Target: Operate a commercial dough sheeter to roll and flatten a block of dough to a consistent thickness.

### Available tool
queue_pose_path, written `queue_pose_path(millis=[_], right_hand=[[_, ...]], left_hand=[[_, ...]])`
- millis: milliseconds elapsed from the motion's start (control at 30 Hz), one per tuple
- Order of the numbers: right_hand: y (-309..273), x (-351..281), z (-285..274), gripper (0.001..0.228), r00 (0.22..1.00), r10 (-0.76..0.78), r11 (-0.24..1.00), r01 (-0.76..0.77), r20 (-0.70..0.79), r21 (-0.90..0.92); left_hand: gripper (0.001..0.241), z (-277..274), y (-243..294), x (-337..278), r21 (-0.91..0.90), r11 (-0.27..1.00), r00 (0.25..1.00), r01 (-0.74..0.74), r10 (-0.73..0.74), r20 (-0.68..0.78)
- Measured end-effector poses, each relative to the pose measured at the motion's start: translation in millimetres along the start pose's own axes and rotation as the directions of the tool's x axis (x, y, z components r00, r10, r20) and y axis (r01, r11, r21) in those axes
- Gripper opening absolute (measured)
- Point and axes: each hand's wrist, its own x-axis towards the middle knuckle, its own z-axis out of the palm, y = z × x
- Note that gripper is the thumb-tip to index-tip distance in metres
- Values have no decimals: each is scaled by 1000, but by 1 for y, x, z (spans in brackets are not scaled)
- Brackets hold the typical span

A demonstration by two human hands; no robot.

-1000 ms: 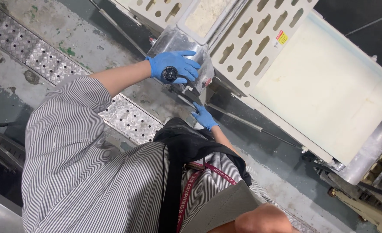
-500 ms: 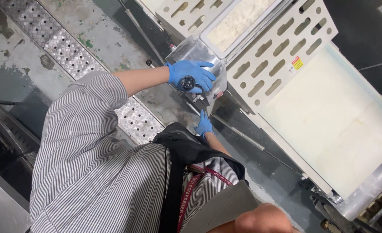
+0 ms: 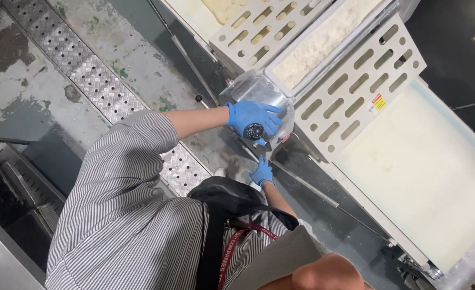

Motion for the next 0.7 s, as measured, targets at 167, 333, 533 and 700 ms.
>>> queue_pose_path(millis=[167,333,533,700], right_hand=[[1,3,2,111,1000,2,1000,-2,-14,12],[3,1,-1,112,1000,-9,999,9,4,42],[34,37,36,114,988,-154,988,155,-25,16],[27,25,27,113,965,-229,966,241,-124,94]], left_hand=[[27,13,-9,0,-100,994,997,-49,43,-61],[23,18,-8,1,-24,997,996,-74,73,-45],[18,12,-2,2,-71,997,996,9,-15,-85],[14,14,3,2,-45,995,994,84,-87,-64]])
